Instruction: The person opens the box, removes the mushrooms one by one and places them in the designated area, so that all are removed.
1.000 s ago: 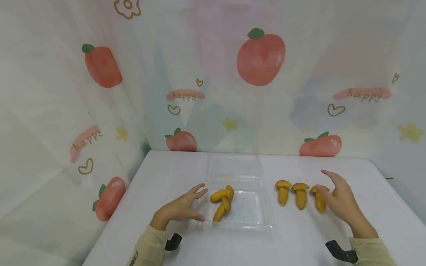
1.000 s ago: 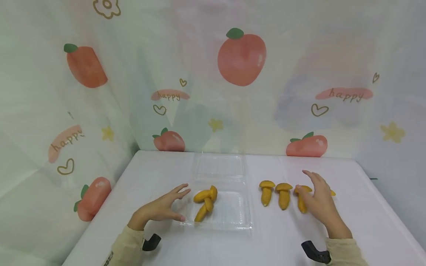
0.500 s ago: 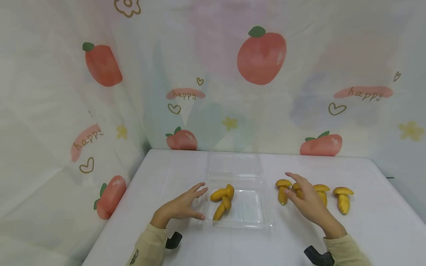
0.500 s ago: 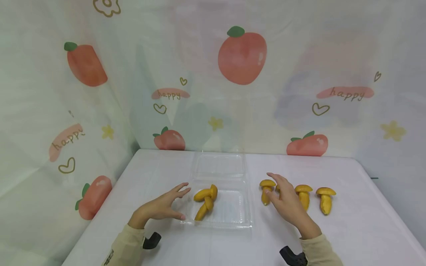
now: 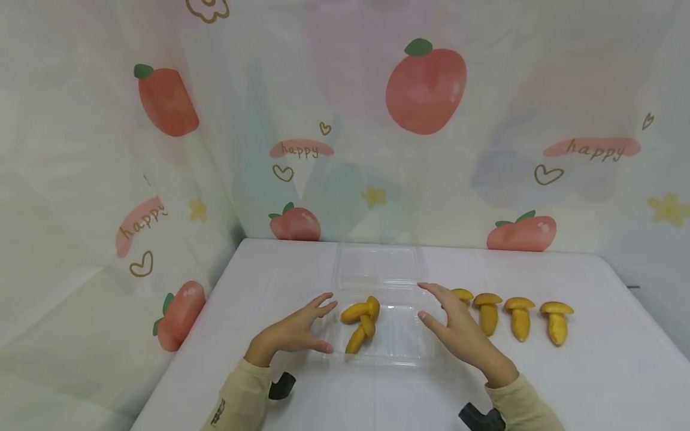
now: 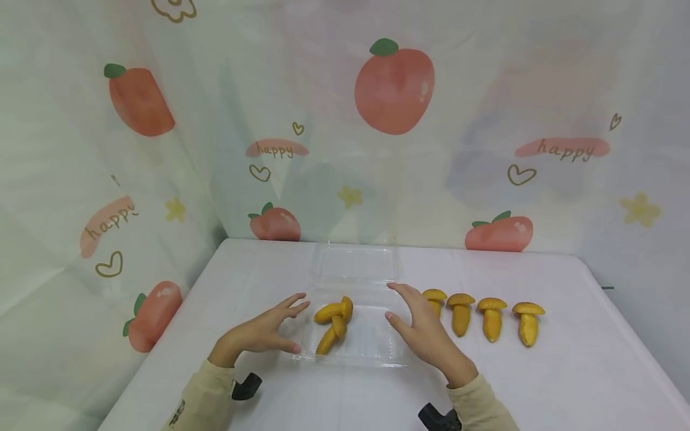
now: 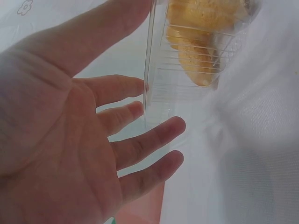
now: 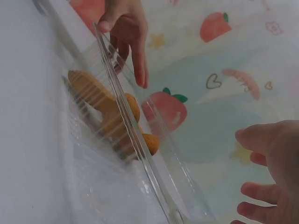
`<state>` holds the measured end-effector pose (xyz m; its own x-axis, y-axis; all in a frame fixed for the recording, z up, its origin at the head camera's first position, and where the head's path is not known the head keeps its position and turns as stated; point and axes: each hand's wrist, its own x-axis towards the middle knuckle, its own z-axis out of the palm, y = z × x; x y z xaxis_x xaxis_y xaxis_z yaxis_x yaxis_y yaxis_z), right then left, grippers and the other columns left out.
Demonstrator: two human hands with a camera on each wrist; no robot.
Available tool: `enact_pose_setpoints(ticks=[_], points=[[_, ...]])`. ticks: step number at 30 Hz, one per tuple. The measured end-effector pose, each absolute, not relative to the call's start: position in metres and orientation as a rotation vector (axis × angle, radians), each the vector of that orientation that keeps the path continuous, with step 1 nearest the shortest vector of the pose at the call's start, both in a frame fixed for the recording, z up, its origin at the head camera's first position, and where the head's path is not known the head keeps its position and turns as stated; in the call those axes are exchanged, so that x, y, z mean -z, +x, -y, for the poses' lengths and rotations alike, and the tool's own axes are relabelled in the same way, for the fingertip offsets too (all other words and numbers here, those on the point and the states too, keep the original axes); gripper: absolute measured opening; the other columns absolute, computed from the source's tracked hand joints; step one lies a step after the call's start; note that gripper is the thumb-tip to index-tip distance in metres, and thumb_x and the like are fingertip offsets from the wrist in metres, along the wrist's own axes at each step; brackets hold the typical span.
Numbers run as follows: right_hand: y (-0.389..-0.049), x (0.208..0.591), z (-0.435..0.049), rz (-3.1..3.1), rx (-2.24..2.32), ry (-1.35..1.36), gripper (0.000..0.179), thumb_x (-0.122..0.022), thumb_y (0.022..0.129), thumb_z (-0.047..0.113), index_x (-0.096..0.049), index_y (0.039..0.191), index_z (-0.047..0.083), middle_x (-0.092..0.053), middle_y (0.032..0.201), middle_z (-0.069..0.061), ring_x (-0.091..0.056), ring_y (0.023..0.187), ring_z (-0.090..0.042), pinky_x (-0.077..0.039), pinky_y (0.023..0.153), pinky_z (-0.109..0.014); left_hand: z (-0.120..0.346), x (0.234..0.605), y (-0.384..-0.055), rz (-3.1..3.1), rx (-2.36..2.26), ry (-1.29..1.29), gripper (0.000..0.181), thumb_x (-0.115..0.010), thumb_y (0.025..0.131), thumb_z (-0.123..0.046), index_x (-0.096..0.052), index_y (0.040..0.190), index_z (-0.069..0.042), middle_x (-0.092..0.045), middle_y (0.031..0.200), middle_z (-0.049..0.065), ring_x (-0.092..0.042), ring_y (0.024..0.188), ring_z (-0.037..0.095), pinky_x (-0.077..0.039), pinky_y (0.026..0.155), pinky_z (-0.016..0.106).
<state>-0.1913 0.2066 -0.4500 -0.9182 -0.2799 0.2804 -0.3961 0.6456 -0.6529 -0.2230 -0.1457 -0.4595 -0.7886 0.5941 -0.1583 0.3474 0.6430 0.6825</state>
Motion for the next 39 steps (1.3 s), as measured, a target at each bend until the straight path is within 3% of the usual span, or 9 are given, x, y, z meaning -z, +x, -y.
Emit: enact_pose_setpoints(ticks=[9,18,30,39], points=[[-0.190,0.456,-0.177,2.667,-1.129,0.698,0.052,-0.067,0.098,0.019,-0.050,0.146,0.008,-0.054,0.147,-0.017,-0.050,0.136,-0.042,-0.042,0.109,-0.064,0.145,0.460,-0.221,-2.502,-0.929,0.748,0.094,-0.084,0.084,-0.028,-0.031,0.159,-0.005,-0.014,0.171,0.014,-0.030,0.152,0.042,-0.031,0.119,0.063],[-0.192,0.464,-0.159,2.765,-1.201,0.757,0.052,-0.064,0.100,0.021,-0.048,0.147,0.010,-0.053,0.149,-0.014,-0.054,0.132,-0.040,-0.045,0.108,-0.060,0.145,0.459,-0.222,-2.505,-0.923,0.728,0.095,-0.084,0.084,-0.028,-0.030,0.159,-0.007,-0.015,0.171,0.012,-0.031,0.151,0.041,-0.031,0.119,0.062],[-0.196,0.471,-0.147,2.832,-1.243,0.949,0.051,-0.060,0.102,0.023,-0.047,0.145,-0.003,-0.054,0.145,-0.023,-0.055,0.129,-0.046,-0.045,0.106,-0.062,0.143,0.456,-0.222,-2.513,-0.922,0.761,0.094,-0.084,0.084,-0.027,-0.031,0.158,-0.004,-0.015,0.170,0.016,-0.028,0.152,0.042,-0.030,0.120,0.062],[-0.203,0.473,-0.140,2.886,-1.221,1.024,0.047,-0.060,0.102,0.020,-0.051,0.144,-0.001,-0.060,0.139,-0.020,-0.060,0.121,-0.041,-0.051,0.100,-0.057,0.144,0.457,-0.221,-2.512,-0.925,0.789,0.093,-0.083,0.085,-0.026,-0.031,0.158,-0.001,-0.014,0.170,0.018,-0.028,0.152,0.044,-0.030,0.119,0.063]])
